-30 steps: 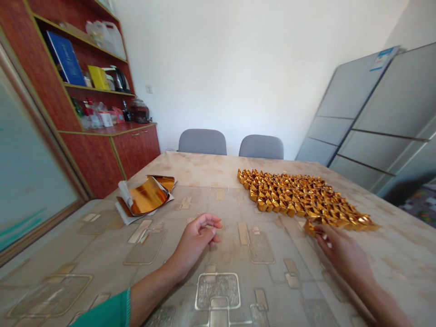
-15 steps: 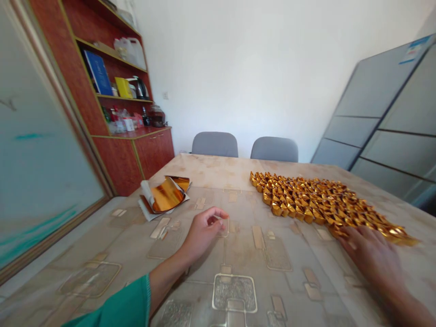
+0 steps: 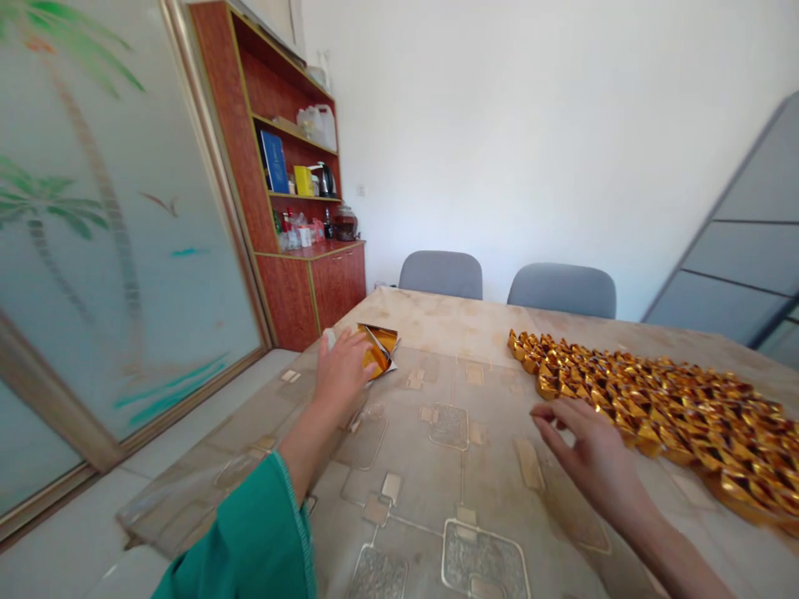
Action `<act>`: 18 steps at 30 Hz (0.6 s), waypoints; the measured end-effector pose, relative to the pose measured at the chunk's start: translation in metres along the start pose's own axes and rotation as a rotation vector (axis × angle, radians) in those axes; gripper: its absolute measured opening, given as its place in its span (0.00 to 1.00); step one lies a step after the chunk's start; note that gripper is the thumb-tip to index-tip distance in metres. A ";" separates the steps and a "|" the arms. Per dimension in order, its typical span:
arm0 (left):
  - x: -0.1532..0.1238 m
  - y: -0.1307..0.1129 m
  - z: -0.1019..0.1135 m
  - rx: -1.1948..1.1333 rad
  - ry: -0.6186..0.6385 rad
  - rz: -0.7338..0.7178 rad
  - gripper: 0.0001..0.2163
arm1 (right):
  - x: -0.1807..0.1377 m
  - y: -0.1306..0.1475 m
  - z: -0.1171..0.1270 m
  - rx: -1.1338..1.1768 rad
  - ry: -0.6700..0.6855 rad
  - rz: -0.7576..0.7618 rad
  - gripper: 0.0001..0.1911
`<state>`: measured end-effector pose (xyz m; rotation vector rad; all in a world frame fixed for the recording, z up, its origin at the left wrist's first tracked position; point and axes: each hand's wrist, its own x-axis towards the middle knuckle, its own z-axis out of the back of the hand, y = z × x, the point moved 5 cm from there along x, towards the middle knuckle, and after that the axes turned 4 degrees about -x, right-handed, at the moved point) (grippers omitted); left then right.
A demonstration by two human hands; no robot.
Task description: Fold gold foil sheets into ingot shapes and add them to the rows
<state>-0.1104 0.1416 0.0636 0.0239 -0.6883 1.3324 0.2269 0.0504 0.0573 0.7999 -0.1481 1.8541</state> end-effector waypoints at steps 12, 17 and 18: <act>-0.007 0.030 -0.028 0.250 0.236 0.132 0.09 | -0.004 0.002 -0.059 0.254 0.182 -0.138 0.09; -0.008 0.023 -0.021 0.277 0.256 0.137 0.11 | -0.005 -0.003 -0.054 0.233 0.163 -0.178 0.10; -0.008 0.021 -0.020 0.282 0.253 0.133 0.12 | -0.005 -0.002 -0.053 0.237 0.164 -0.177 0.10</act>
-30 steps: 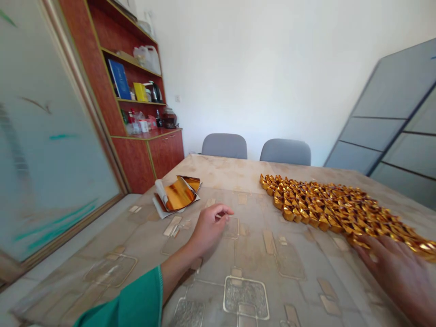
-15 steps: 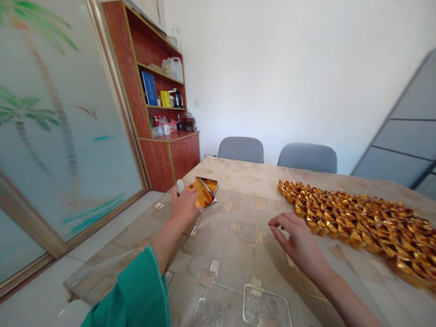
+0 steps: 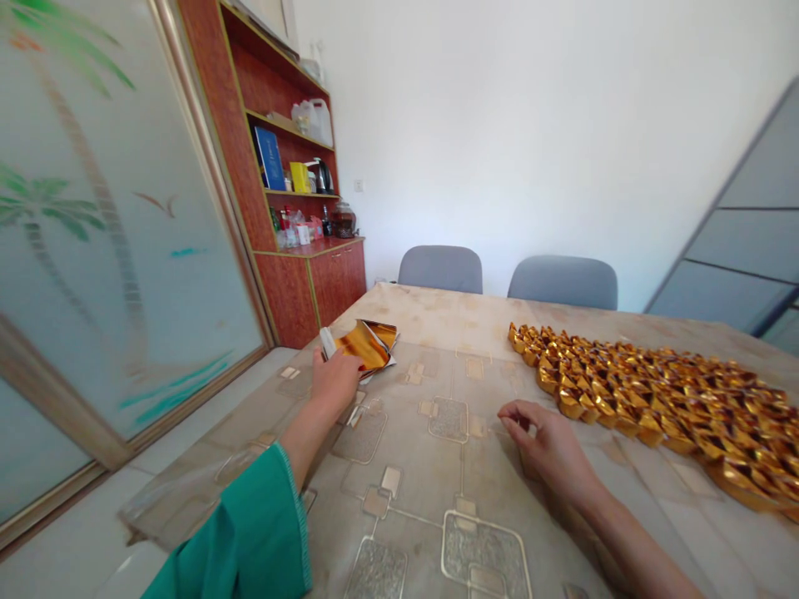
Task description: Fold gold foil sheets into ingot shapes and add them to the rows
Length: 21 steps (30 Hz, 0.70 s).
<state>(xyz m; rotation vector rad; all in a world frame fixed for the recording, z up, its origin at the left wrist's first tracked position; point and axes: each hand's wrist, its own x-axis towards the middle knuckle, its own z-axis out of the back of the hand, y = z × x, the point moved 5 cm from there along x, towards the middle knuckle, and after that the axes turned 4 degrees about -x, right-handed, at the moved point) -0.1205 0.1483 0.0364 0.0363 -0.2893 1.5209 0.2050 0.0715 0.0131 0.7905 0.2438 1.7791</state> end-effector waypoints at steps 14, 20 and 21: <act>0.001 0.005 0.023 0.024 -0.079 0.099 0.11 | -0.001 0.006 0.001 0.000 0.053 0.008 0.09; 0.001 0.006 0.028 0.022 -0.115 0.114 0.14 | -0.002 0.006 -0.001 -0.019 0.077 -0.001 0.10; 0.001 0.007 0.028 0.023 -0.126 0.121 0.14 | -0.002 0.006 -0.001 -0.019 0.080 -0.003 0.10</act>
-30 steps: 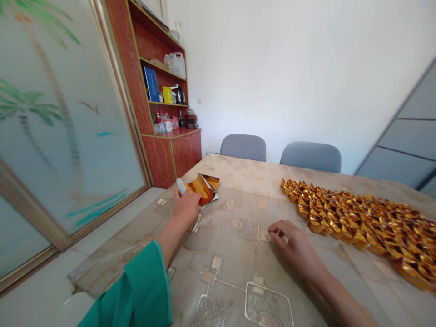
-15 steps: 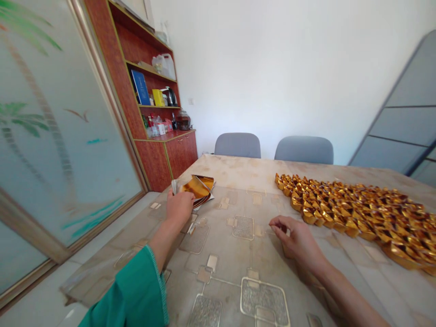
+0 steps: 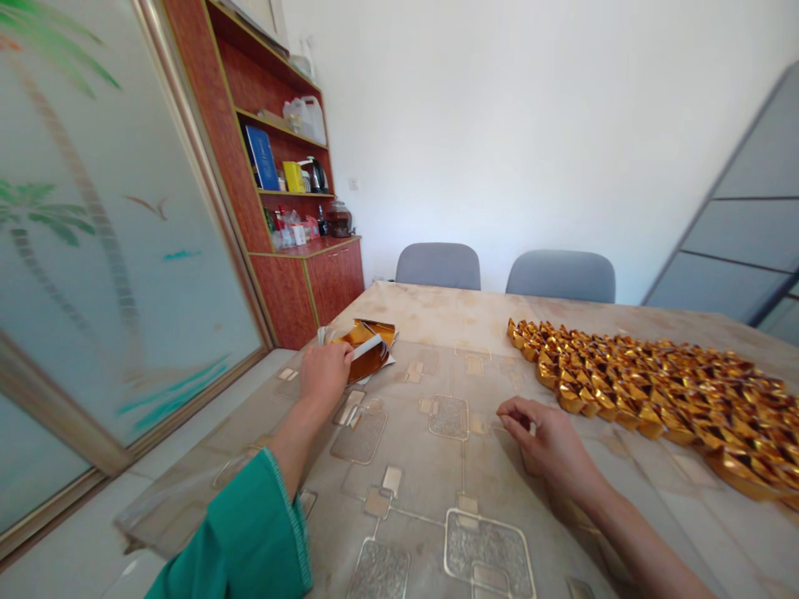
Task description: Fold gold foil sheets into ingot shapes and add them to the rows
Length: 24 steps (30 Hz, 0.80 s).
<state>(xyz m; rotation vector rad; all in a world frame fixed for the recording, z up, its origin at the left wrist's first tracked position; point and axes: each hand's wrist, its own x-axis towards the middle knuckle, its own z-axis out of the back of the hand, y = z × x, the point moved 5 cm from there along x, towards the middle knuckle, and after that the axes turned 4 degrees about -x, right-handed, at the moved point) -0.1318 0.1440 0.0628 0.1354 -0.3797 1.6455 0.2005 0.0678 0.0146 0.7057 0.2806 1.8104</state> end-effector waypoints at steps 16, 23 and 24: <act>-0.006 0.012 0.030 -0.111 -0.551 0.115 0.09 | 0.001 0.003 0.005 0.105 -0.064 -0.053 0.11; -0.041 -0.044 0.036 -0.470 -0.768 -0.581 0.08 | -0.001 0.002 0.004 0.633 -0.030 -0.261 0.20; -0.051 -0.059 0.033 -0.504 -0.710 -0.709 0.08 | -0.002 0.003 0.002 0.775 0.020 -0.316 0.23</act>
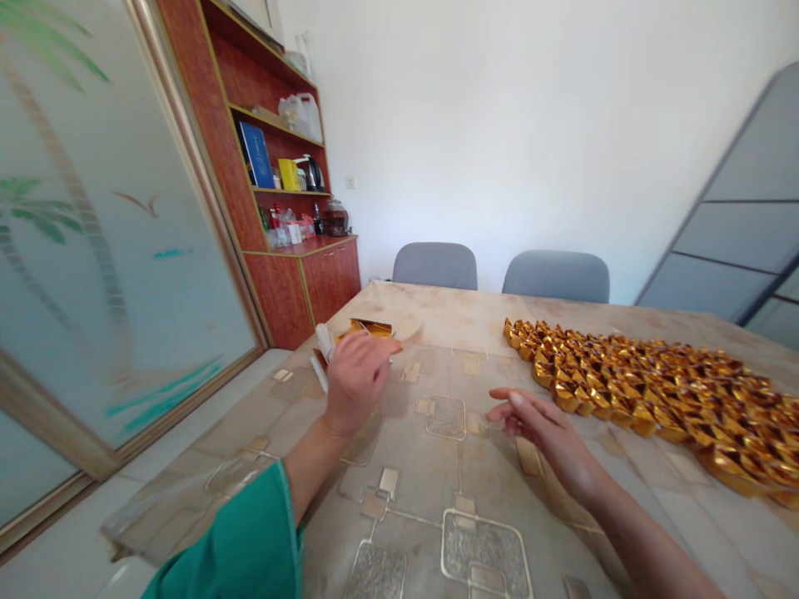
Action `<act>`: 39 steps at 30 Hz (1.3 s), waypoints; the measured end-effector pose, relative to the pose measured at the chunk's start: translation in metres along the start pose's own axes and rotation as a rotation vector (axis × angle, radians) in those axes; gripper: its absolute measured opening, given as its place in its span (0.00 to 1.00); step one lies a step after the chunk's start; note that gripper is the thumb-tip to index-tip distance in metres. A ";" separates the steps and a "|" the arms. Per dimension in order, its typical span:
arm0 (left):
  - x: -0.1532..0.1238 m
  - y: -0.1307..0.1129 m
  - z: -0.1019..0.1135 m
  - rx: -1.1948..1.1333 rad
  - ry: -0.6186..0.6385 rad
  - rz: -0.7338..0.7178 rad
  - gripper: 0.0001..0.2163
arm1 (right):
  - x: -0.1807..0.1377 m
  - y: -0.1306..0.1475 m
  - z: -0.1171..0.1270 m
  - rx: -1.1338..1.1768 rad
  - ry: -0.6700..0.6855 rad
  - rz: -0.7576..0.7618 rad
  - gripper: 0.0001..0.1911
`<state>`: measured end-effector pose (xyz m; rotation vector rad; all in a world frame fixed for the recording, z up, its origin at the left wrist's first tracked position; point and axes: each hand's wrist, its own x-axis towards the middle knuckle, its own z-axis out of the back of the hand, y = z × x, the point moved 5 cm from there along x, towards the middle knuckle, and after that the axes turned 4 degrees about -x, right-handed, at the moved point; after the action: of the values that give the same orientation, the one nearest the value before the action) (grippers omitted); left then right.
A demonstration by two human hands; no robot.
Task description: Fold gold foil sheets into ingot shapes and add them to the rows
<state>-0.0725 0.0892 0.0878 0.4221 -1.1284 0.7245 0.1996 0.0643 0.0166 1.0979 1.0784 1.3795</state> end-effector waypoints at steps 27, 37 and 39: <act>-0.048 -0.036 -0.067 -0.094 0.776 0.406 0.08 | -0.015 0.012 -0.013 -0.553 0.267 0.631 0.12; -0.055 -0.076 -0.067 -0.513 0.812 -0.114 0.10 | -0.034 0.008 -0.003 -0.864 0.424 0.587 0.18; -0.057 -0.084 -0.063 -0.540 0.863 -0.148 0.08 | -0.041 0.006 0.001 -0.853 0.447 0.573 0.19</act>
<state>0.0156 0.0531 0.0148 -0.2616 -0.4254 0.3697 0.2021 0.0231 0.0198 0.4622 0.3398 2.3196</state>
